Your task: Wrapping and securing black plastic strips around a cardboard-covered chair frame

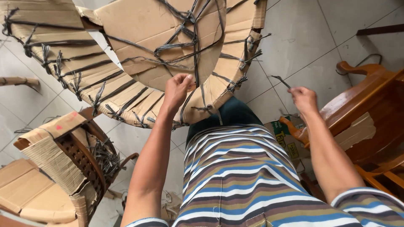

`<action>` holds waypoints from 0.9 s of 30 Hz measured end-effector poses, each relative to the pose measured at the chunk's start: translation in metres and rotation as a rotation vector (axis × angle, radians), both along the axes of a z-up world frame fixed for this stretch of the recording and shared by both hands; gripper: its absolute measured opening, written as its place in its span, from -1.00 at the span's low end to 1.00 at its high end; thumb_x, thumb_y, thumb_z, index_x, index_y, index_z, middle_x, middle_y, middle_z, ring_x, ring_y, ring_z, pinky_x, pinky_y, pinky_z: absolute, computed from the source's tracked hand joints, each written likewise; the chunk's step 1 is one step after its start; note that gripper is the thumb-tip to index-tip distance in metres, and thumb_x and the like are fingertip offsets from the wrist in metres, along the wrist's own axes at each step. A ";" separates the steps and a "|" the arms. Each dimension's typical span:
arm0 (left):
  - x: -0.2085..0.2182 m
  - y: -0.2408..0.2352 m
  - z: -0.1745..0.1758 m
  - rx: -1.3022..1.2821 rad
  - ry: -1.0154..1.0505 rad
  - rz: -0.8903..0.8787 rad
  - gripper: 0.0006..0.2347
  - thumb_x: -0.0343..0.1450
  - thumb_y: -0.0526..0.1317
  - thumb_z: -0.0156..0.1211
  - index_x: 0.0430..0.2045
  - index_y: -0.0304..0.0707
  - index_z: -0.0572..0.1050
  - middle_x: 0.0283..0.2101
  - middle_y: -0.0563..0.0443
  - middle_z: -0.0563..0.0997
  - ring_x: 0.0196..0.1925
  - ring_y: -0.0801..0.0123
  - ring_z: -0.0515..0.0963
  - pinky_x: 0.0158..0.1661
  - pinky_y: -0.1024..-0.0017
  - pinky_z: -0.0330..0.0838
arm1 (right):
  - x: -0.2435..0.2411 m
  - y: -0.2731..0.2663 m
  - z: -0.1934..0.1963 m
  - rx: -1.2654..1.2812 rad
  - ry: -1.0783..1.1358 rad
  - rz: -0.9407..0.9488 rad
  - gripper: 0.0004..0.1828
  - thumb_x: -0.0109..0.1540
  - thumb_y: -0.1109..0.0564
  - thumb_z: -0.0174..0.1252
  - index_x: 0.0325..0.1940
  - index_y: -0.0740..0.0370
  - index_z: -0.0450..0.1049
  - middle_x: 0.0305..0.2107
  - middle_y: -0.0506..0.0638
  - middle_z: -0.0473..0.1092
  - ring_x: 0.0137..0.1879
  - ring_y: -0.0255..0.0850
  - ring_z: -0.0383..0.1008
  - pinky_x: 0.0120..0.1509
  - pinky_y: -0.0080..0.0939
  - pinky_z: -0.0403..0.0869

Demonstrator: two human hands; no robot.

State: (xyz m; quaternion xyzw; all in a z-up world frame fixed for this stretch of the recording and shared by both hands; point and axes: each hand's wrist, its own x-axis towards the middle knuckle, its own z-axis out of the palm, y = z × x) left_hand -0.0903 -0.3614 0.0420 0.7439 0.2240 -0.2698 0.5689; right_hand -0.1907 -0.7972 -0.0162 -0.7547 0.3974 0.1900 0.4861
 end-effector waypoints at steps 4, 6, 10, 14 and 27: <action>0.009 -0.006 -0.082 0.059 0.052 -0.047 -0.74 0.46 -0.11 0.16 -0.15 -0.32 0.62 -0.36 -0.03 0.70 -0.26 0.37 0.66 -0.16 0.41 0.47 | 0.033 0.037 -0.101 0.029 -0.002 0.119 -0.88 0.34 0.15 0.21 -0.11 0.22 0.61 -0.63 -0.07 0.33 -0.55 -0.39 0.28 -0.47 -0.41 0.22; 0.009 -0.009 -0.130 0.161 0.110 -0.185 -0.72 0.48 -0.01 0.12 -0.08 -0.10 0.64 -0.26 0.05 0.73 -0.08 0.30 0.71 -0.08 0.32 0.52 | 0.060 0.079 -0.116 0.029 0.183 0.229 -0.74 0.34 -0.04 0.20 0.00 0.11 0.62 -0.54 -0.02 0.44 -0.50 -0.33 0.39 -0.46 -0.32 0.34; 0.009 -0.022 -0.202 0.207 0.255 -0.282 -0.66 0.51 0.03 -0.02 -0.02 -0.08 0.63 -0.16 -0.01 0.71 0.01 0.12 0.67 0.05 0.14 0.47 | 0.079 0.105 -0.176 0.211 -0.112 0.548 -0.84 0.33 0.20 0.24 -0.06 0.35 0.59 -0.43 0.14 0.47 -0.33 0.01 0.53 -0.15 -0.15 0.48; 0.001 -0.040 -0.261 0.090 0.271 -0.229 -0.57 0.56 0.05 -0.10 0.04 -0.31 0.57 -0.09 -0.29 0.65 0.05 -0.08 0.62 0.08 -0.01 0.43 | 0.068 0.122 -0.223 0.337 0.001 0.470 -0.88 0.35 0.18 0.20 -0.09 0.27 0.57 -0.44 0.03 0.46 -0.33 -0.08 0.51 -0.14 -0.25 0.45; 0.046 -0.077 -0.204 0.150 0.089 0.150 -0.72 0.41 -0.02 0.17 -0.52 -0.24 0.67 -0.50 -0.11 0.68 -0.32 0.28 0.60 -0.14 0.28 0.47 | -0.020 0.076 -0.350 0.643 0.198 0.209 -0.84 0.42 0.13 0.04 -0.20 0.00 0.51 -0.48 -0.31 0.41 -0.33 -0.35 0.42 -0.13 -0.59 0.35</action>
